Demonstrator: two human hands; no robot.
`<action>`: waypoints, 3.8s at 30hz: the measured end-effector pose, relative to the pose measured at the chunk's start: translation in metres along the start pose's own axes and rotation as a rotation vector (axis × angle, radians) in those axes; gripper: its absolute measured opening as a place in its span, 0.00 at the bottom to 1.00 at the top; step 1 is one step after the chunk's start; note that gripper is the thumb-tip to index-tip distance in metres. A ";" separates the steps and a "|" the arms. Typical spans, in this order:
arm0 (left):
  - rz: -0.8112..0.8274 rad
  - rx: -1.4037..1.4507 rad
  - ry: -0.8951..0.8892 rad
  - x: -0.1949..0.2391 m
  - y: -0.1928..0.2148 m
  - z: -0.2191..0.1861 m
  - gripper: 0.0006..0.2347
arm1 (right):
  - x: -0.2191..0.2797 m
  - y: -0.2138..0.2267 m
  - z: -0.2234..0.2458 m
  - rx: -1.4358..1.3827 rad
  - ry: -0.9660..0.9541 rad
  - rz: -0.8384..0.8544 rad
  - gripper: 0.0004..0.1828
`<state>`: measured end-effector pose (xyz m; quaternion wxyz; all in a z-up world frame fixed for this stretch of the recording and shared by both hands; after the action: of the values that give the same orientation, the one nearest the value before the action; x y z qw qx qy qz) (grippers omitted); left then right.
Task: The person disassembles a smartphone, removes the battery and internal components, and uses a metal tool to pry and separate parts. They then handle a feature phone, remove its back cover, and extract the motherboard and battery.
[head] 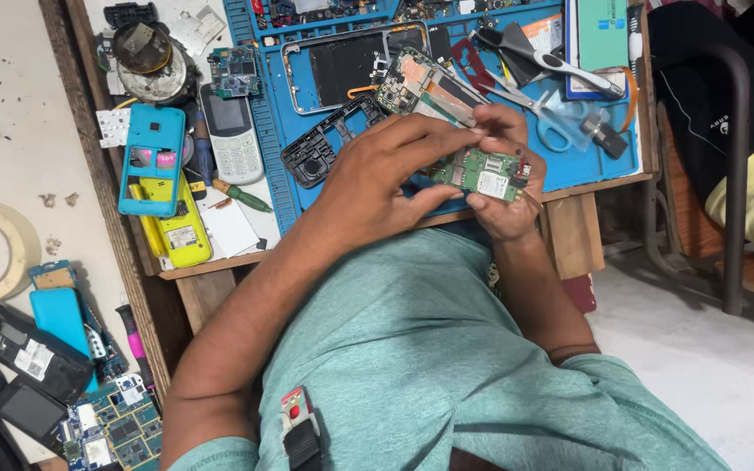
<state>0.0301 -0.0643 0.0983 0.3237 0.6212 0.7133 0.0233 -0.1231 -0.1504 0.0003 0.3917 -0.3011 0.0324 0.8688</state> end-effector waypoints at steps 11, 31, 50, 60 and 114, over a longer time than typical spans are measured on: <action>-0.036 -0.164 -0.021 0.000 0.008 -0.007 0.21 | -0.003 0.000 0.002 -0.061 -0.038 -0.115 0.35; 0.127 0.108 0.079 -0.019 -0.018 0.007 0.23 | 0.001 0.027 -0.010 -0.080 -0.212 -0.035 0.37; 0.243 -0.063 0.122 -0.061 -0.061 0.017 0.22 | -0.034 0.143 0.077 0.596 -0.678 0.253 0.20; 0.318 0.023 0.176 -0.074 -0.112 0.016 0.21 | 0.059 0.285 0.122 0.552 -0.290 -0.342 0.16; 0.305 0.017 0.090 -0.091 -0.151 0.012 0.22 | -0.007 0.118 0.140 1.213 0.304 0.022 0.07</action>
<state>-0.0941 -0.1852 0.0625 0.2787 0.7232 0.6249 0.0939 -0.2717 -0.1957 0.0974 0.4750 -0.1451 0.5785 0.6470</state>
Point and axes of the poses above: each hand's wrist, its own x-axis away from the middle knuckle, its own y-axis out of the back of the hand, z = x × y, the point moved 10 cm from there along -x, towards the middle knuckle, and after that the axes turned 3 degrees about y, right-handed, at the moved point
